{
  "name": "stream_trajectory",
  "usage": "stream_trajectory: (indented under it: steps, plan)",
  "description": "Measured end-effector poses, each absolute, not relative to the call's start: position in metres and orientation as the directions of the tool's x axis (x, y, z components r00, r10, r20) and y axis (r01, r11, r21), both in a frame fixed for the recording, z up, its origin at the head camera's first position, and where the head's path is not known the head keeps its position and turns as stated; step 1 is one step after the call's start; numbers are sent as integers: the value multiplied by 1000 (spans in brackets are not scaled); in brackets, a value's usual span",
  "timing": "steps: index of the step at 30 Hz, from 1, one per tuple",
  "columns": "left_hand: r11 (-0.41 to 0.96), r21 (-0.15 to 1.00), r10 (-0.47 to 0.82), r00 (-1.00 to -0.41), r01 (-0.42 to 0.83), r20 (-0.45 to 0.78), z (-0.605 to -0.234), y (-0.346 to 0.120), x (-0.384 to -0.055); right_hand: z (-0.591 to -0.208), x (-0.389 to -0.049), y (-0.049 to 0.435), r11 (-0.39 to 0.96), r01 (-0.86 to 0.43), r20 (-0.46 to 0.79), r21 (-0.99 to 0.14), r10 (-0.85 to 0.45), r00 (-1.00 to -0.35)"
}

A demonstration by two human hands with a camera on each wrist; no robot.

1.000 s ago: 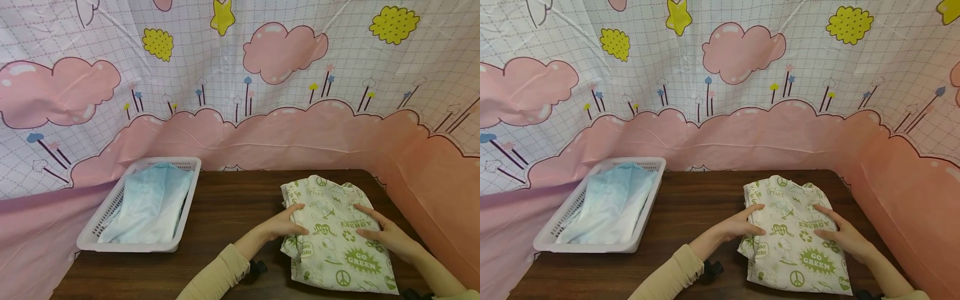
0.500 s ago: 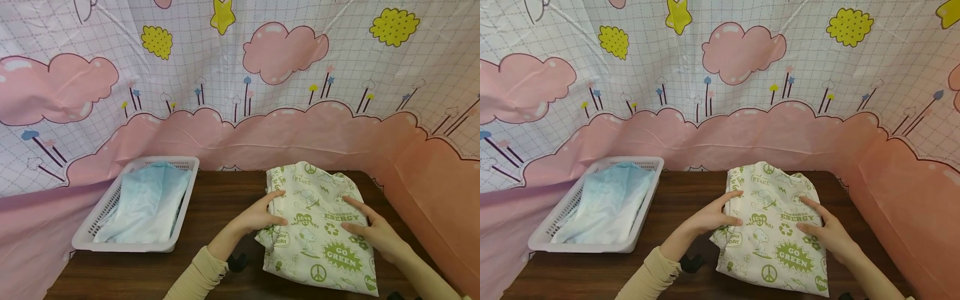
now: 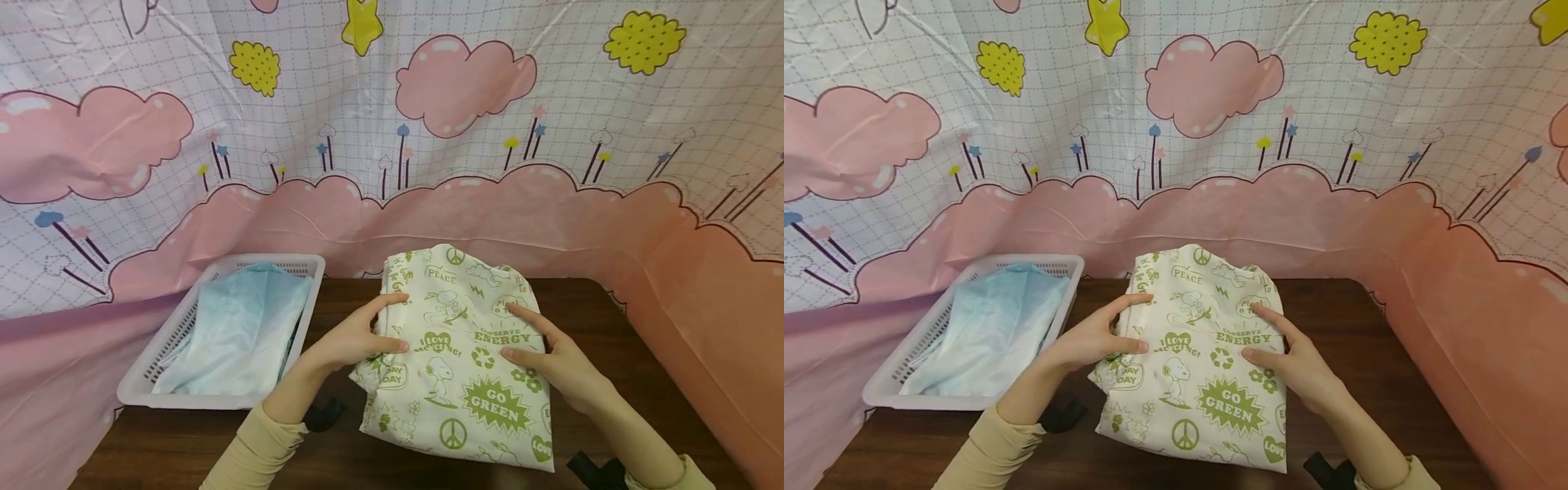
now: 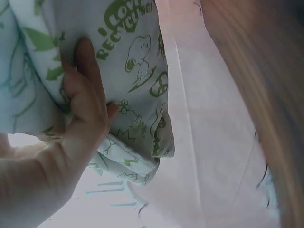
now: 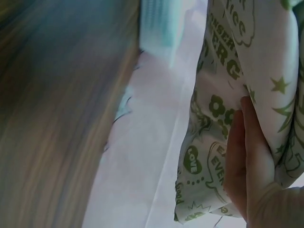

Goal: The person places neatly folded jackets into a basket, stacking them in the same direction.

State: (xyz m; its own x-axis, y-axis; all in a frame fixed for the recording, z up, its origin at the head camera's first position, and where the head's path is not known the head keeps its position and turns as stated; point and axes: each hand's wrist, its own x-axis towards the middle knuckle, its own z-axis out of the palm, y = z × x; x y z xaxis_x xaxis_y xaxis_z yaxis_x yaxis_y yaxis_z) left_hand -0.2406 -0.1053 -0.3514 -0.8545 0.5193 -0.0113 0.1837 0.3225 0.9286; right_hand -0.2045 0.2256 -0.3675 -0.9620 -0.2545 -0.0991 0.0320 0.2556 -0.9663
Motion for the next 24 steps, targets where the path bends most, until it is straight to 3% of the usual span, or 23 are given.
stream_trajectory:
  steps: [8,16,24]
  plan:
    - [434,878,489,-871,204,-39,-333,-151,-239,-358,-214,182,173,11,-66,-985,-317,-946]
    - [504,848,441,-893,163,-91,-327,-196,-242,-360,-227,136,172,-45,-17,-984,-342,-940]
    - [547,829,344,-934,118,-94,-326,-239,-243,-370,-247,83,72,-1,-25,-997,-353,-935]
